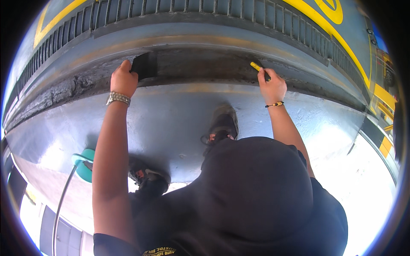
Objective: The person scrapes debris from a floor drain using a scraper and brush, then sweeps the debris into a dustpan. They later reposition a long rubber drain cover along the floor.
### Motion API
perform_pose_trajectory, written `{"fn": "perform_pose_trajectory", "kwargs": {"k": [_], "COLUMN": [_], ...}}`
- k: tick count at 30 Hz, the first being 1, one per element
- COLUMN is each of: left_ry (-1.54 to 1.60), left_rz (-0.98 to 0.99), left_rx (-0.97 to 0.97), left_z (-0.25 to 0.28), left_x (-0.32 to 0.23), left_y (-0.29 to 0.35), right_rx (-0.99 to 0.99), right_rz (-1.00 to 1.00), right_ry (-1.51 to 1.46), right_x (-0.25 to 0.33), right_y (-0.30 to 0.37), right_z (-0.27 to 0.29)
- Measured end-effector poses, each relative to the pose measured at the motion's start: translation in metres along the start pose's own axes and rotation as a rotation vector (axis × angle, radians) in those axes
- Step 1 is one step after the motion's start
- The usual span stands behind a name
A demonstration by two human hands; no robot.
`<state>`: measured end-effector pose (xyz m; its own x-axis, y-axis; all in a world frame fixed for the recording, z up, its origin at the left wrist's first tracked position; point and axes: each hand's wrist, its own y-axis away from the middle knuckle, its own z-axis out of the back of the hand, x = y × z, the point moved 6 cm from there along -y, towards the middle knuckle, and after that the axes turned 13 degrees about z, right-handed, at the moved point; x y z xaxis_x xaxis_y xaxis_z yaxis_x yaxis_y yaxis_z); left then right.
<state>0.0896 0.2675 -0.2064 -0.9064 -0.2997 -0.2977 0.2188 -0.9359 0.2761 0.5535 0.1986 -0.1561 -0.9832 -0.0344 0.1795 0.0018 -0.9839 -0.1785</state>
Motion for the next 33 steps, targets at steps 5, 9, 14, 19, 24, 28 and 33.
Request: {"fn": "perform_pose_trajectory", "kwargs": {"k": [5, 9, 14, 19, 24, 28, 33], "left_ry": [0.000, 0.037, 0.007, -0.034, 0.000, 0.041, 0.060], "left_rz": [0.003, 0.018, 0.042, 0.090, 0.025, 0.078, 0.055], "left_rx": [0.077, 0.207, 0.228, 0.165, 0.087, 0.177, 0.067], "left_z": [0.001, 0.006, -0.001, -0.008, -0.008, -0.019, -0.018], "left_x": [-0.009, -0.025, -0.020, -0.019, -0.013, -0.010, -0.009], "left_y": [-0.012, -0.013, -0.009, -0.012, -0.016, -0.010, -0.005], "right_rx": [-0.009, -0.132, 0.188, 0.646, 0.721, 0.695, 0.758], "right_rz": [0.084, 0.101, 0.156, 0.260, 0.268, 0.276, 0.199], "right_ry": [-0.327, -0.459, -0.193, 0.022, -0.031, -0.047, -0.035], "right_x": [0.079, 0.076, 0.022, -0.005, 0.016, 0.018, 0.023], "right_y": [-0.015, -0.022, -0.043, -0.044, -0.050, -0.047, -0.052], "right_z": [-0.016, 0.015, 0.057, 0.037, 0.023, 0.017, 0.015]}}
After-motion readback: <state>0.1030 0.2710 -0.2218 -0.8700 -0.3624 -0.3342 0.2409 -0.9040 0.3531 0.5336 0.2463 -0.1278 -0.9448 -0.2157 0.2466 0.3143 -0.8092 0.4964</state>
